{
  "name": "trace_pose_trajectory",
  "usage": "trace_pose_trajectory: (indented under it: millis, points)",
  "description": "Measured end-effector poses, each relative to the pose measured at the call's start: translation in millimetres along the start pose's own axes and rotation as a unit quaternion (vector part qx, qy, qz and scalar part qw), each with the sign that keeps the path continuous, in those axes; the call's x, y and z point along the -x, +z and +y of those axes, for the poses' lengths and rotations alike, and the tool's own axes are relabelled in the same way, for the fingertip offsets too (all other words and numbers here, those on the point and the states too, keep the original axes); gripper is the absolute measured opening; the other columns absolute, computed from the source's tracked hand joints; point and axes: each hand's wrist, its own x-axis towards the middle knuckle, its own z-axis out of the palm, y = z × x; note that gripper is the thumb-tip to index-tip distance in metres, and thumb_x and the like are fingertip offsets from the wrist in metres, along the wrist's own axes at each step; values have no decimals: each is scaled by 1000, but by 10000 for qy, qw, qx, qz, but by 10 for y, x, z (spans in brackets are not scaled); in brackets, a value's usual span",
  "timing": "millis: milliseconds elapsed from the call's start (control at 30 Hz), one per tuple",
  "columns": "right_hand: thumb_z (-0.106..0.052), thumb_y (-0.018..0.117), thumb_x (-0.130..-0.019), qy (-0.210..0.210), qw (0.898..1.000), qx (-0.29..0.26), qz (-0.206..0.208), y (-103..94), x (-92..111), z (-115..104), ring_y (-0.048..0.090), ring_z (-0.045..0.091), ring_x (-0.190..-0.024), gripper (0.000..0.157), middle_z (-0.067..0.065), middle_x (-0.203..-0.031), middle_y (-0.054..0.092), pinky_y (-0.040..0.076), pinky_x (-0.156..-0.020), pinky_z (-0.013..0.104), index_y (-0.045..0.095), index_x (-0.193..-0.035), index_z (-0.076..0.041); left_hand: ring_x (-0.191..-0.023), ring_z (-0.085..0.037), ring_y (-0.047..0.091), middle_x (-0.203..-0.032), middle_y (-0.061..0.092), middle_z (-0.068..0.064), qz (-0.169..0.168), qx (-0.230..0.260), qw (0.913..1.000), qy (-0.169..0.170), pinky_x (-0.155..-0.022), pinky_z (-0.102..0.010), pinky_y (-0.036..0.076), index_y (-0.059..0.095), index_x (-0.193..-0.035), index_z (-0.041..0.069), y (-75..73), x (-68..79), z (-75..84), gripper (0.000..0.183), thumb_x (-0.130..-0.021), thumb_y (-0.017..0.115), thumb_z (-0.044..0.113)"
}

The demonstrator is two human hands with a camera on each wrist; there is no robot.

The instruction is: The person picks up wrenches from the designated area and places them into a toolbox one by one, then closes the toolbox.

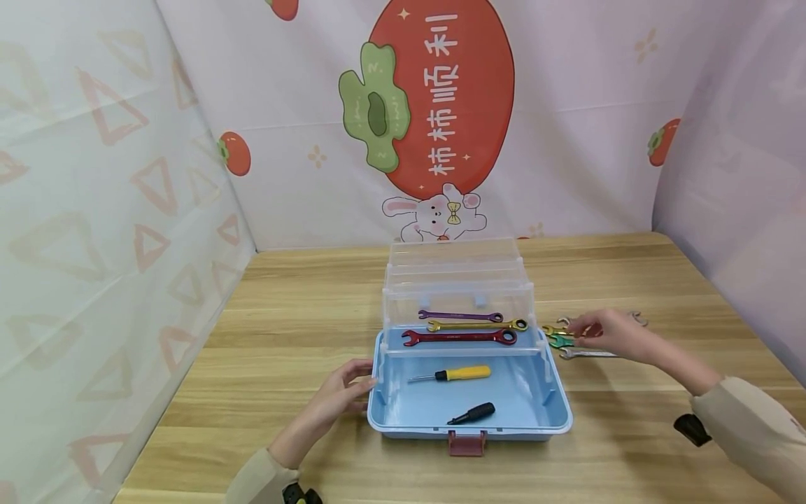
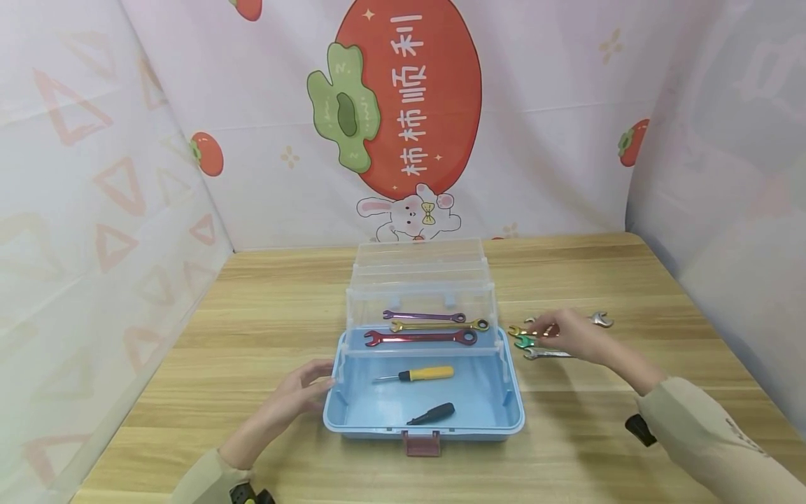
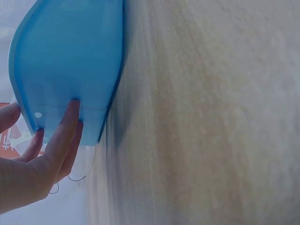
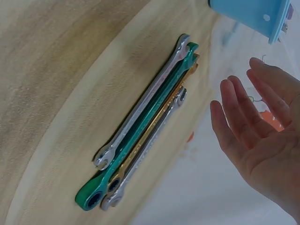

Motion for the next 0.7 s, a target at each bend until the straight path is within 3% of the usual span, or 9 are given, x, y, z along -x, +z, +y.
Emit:
trace_pose_trajectory:
  millis: [200, 433, 700]
  points:
    - [-1, 67, -73, -205, 9998, -30, -76, 56, 40, 98, 54, 3, -69, 18, 9, -80, 64, 47, -55, 22, 64, -89, 7, -95, -22, 55, -124, 42, -24, 28, -34, 10000, 0, -72, -38, 51, 37, -125, -6, -1, 2, -1, 50, -86, 57, 18]
    - [-4, 67, -73, 314, 9986, 337, -258, 104, 58, 120, 54, 6, -70, 17, 3, -80, 63, 47, -58, 22, 65, -89, 2, -97, -24, 55, -124, 43, -24, 55, -72, 10000, -29, -73, -39, 51, 38, -124, -6, 1, 1, 8, 51, -86, 58, 20]
    - [0, 67, -72, 268, 9979, 521, -287, 154, 59, 143, 55, 9, -69, 15, 4, -81, 63, 46, -56, 22, 66, -87, 1, -97, -22, 55, -124, 43, -23, 52, -30, 10000, -34, -72, -38, 51, 37, -124, -6, -1, 2, 3, 51, -86, 58, 20]
